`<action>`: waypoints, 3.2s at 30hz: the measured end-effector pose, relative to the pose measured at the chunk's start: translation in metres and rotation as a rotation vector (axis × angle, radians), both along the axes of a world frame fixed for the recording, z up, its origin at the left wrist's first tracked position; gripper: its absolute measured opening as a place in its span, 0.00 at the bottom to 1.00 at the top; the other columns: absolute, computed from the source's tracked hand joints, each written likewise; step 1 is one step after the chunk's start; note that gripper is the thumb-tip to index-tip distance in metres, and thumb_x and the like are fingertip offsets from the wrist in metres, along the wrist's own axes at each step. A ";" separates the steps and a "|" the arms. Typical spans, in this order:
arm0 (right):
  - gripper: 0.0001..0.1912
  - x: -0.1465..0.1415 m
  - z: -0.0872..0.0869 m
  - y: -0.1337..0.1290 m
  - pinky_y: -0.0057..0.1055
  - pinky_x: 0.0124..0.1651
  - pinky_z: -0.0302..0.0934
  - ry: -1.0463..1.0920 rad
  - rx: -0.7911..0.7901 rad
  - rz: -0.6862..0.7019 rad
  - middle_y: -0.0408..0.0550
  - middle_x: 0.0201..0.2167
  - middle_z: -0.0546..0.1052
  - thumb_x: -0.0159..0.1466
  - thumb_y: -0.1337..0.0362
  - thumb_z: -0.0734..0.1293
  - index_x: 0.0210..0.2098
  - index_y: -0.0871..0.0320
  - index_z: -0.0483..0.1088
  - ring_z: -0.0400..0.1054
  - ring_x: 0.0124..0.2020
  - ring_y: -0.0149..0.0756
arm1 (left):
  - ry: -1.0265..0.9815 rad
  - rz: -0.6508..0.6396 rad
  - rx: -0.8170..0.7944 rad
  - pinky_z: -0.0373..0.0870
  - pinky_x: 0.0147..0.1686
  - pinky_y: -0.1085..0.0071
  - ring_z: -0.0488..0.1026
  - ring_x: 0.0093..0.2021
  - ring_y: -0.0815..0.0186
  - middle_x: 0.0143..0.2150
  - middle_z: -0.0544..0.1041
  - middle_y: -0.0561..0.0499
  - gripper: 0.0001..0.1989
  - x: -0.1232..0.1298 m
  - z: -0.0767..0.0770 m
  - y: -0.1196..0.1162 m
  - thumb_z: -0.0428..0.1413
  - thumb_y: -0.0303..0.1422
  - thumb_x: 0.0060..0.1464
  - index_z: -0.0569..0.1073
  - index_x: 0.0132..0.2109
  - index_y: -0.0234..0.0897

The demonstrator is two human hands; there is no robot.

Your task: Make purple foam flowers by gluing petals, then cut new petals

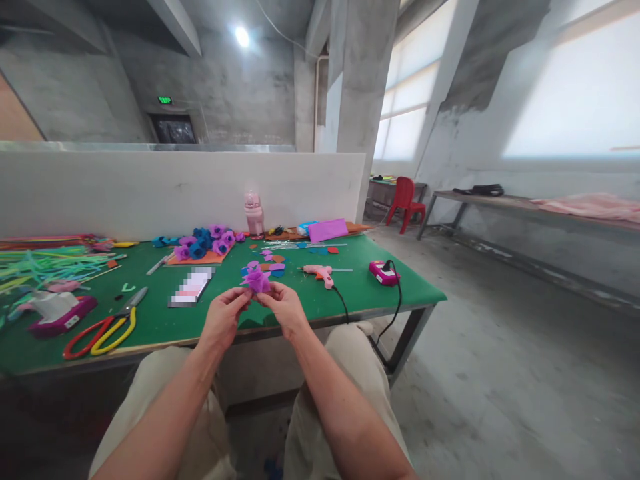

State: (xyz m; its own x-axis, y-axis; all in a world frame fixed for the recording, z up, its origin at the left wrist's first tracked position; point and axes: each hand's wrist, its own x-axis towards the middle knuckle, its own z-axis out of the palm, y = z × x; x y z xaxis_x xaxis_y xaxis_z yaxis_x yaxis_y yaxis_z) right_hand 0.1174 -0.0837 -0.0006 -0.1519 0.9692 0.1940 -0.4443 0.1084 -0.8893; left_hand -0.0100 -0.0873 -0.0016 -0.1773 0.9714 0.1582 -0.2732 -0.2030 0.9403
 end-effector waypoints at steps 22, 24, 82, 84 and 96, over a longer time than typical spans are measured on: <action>0.17 0.000 0.004 -0.003 0.28 0.34 0.61 0.013 0.015 -0.047 0.38 0.20 0.76 0.46 0.61 0.73 0.35 0.57 0.72 0.68 0.24 0.30 | -0.015 -0.179 -0.027 0.62 0.29 0.76 0.70 0.30 0.70 0.30 0.78 0.50 0.12 0.007 0.002 -0.007 0.65 0.34 0.39 0.78 0.34 0.34; 0.16 0.000 0.003 -0.002 0.28 0.35 0.61 -0.005 0.053 -0.037 0.38 0.21 0.76 0.47 0.63 0.72 0.36 0.57 0.72 0.68 0.25 0.29 | 0.001 -0.143 -0.015 0.62 0.29 0.77 0.70 0.30 0.71 0.30 0.78 0.50 0.12 0.008 0.000 -0.006 0.66 0.34 0.38 0.78 0.33 0.34; 0.13 0.016 0.003 0.007 0.31 0.39 0.63 -0.168 0.060 -0.291 0.47 0.32 0.79 0.54 0.57 0.66 0.34 0.58 0.76 0.71 0.34 0.35 | -0.186 -0.101 -0.149 0.67 0.24 0.78 0.69 0.21 0.75 0.24 0.76 0.52 0.19 0.009 0.002 -0.002 0.70 0.34 0.27 0.76 0.30 0.32; 0.15 0.037 0.005 0.020 0.29 0.36 0.63 -0.301 0.081 -0.408 0.48 0.31 0.78 0.55 0.55 0.65 0.31 0.60 0.75 0.70 0.31 0.33 | -0.183 -0.092 -0.144 0.67 0.24 0.77 0.70 0.21 0.74 0.24 0.76 0.52 0.18 0.007 0.003 -0.001 0.70 0.33 0.28 0.76 0.30 0.31; 0.17 0.138 -0.019 0.097 0.35 0.43 0.59 -1.151 -0.228 -0.633 0.59 0.31 0.78 0.57 0.53 0.65 0.28 0.62 0.75 0.71 0.41 0.48 | -0.185 -0.091 -0.122 0.67 0.22 0.78 0.69 0.21 0.74 0.25 0.77 0.51 0.17 0.004 -0.002 0.002 0.70 0.33 0.30 0.76 0.31 0.31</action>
State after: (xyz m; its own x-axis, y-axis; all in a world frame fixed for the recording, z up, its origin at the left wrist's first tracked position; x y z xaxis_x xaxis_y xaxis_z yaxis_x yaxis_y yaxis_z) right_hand 0.2552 0.0128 -0.0191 0.3664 0.9266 0.0850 0.6385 -0.1840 -0.7473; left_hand -0.0056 -0.0855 -0.0034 -0.1035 0.9946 0.0116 -0.4549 -0.0577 0.8887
